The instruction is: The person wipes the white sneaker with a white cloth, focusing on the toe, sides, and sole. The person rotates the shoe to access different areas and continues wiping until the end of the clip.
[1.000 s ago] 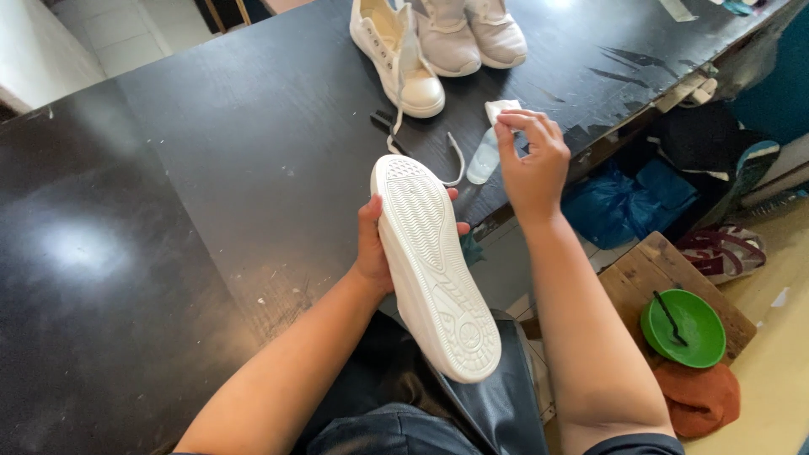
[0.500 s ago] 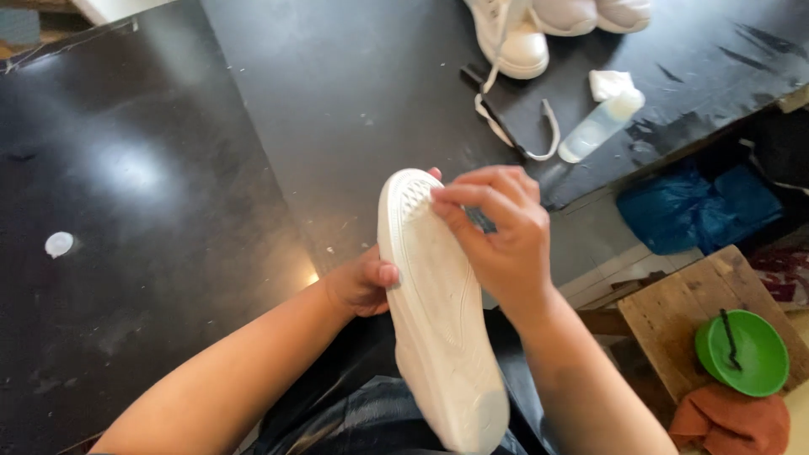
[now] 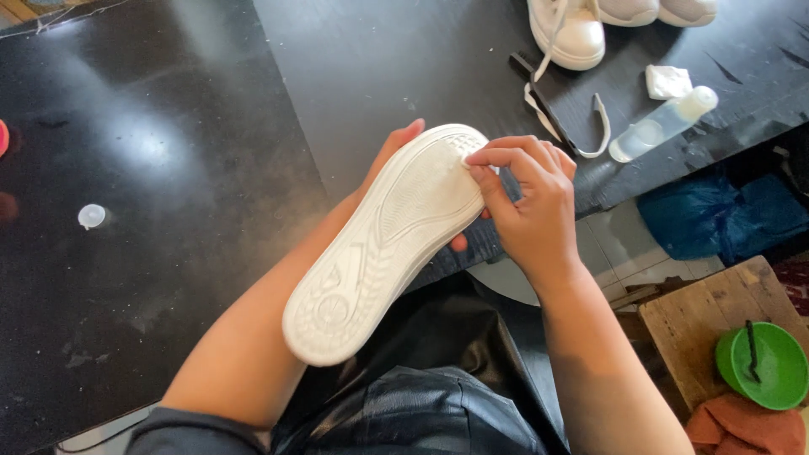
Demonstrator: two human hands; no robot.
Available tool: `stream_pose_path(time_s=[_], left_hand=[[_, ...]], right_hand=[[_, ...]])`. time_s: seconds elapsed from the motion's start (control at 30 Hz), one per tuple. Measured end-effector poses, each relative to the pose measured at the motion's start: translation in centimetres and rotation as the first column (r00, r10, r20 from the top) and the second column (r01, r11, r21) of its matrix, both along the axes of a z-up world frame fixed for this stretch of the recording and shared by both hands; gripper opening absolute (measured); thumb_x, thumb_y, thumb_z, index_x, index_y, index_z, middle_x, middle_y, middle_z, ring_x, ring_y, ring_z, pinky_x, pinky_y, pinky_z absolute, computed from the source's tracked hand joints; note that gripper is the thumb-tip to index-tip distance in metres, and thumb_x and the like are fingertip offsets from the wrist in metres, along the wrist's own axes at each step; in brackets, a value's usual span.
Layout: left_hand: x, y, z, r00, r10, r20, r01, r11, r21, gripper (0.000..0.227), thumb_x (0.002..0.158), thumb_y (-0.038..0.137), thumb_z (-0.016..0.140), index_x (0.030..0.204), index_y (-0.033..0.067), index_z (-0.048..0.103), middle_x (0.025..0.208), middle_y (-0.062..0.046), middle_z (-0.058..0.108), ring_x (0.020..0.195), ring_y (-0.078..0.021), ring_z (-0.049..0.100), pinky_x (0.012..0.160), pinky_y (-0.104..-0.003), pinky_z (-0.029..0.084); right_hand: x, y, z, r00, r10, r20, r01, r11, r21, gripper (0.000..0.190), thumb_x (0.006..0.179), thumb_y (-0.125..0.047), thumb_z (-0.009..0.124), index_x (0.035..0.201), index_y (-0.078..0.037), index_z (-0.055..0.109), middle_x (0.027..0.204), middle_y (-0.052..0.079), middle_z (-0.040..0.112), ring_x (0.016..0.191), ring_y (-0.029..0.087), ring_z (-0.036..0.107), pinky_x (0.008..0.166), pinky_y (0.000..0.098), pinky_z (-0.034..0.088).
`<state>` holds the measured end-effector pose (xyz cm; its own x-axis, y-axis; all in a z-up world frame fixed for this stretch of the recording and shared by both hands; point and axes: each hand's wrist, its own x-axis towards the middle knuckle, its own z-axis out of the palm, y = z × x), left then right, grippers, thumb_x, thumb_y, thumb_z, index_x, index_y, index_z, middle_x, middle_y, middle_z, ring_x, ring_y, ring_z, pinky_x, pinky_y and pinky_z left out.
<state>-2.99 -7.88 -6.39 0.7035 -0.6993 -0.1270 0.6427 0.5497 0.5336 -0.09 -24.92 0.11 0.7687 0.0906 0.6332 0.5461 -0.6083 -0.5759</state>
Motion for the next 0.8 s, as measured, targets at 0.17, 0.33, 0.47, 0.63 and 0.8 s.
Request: stream_pose_path(time_s=[0.17,0.33,0.47,0.63,0.8], left_hand=[[2.0,0.4,-0.4,0.999,-0.045,-0.022,0.045,0.999,-0.008,0.073,0.072,0.053,0.068,0.118,-0.0026,0.059,0.101,-0.023,0.067,0.089,-0.0365,0.067,0.084,-0.057,0.051],[9.5,1.5,-8.0,0.993,-0.115,-0.026,0.115,0.993,-0.019,0.07,0.071,0.054,0.068,0.112,-0.0021,0.059,0.096,-0.022,0.067,0.085,-0.0342,0.065,0.081,-0.053,0.05],[12.8,5.9,-20.0,0.988,-0.151,-0.046,0.15,0.988,-0.022,0.068,0.07,0.055,0.068,0.107,-0.0017,0.059,0.092,-0.02,0.066,0.082,-0.0323,0.064,0.078,-0.051,0.049],[12.6,5.1,-15.5,0.978,-0.195,-0.075,0.193,0.981,-0.032,0.066,0.07,0.056,0.068,0.101,-0.0012,0.059,0.088,-0.019,0.065,0.077,-0.0299,0.062,0.076,-0.047,0.049],[10.1,2.1,1.3,0.96,-0.27,-0.069,0.268,0.963,-0.039,0.065,0.069,0.058,0.068,0.095,-0.0007,0.06,0.083,-0.017,0.064,0.073,-0.0275,0.061,0.073,-0.044,0.048]], right_hand=[[1.0,1.2,-1.2,0.999,0.028,0.03,-0.027,0.999,-0.017,0.002,0.1,-0.012,0.075,0.099,-0.014,0.076,0.099,0.0,0.071,0.097,0.022,0.066,0.102,0.0347,0.035],[0.3,4.1,-1.2,0.97,0.215,0.112,-0.213,0.976,-0.036,0.005,0.094,-0.011,0.078,0.096,-0.015,0.077,0.1,-0.001,0.075,0.101,0.024,0.069,0.101,0.0366,0.036],[-0.6,4.5,-1.0,0.938,0.32,0.133,-0.282,0.928,-0.244,0.015,0.099,-0.015,0.064,0.098,-0.023,0.076,0.108,-0.007,0.075,0.117,0.025,0.066,0.113,0.0435,0.021],[0.5,3.8,-2.8,0.984,0.148,0.099,-0.112,0.946,-0.303,0.011,0.102,-0.008,0.073,0.097,-0.017,0.077,0.104,-0.005,0.074,0.12,0.026,0.062,0.109,0.0426,0.022],[-3.4,8.0,0.4,0.897,0.422,0.133,-0.352,0.862,-0.366,0.025,0.103,-0.023,0.043,0.093,-0.028,0.065,0.105,-0.014,0.076,0.115,0.023,0.07,0.105,0.0411,0.023]])
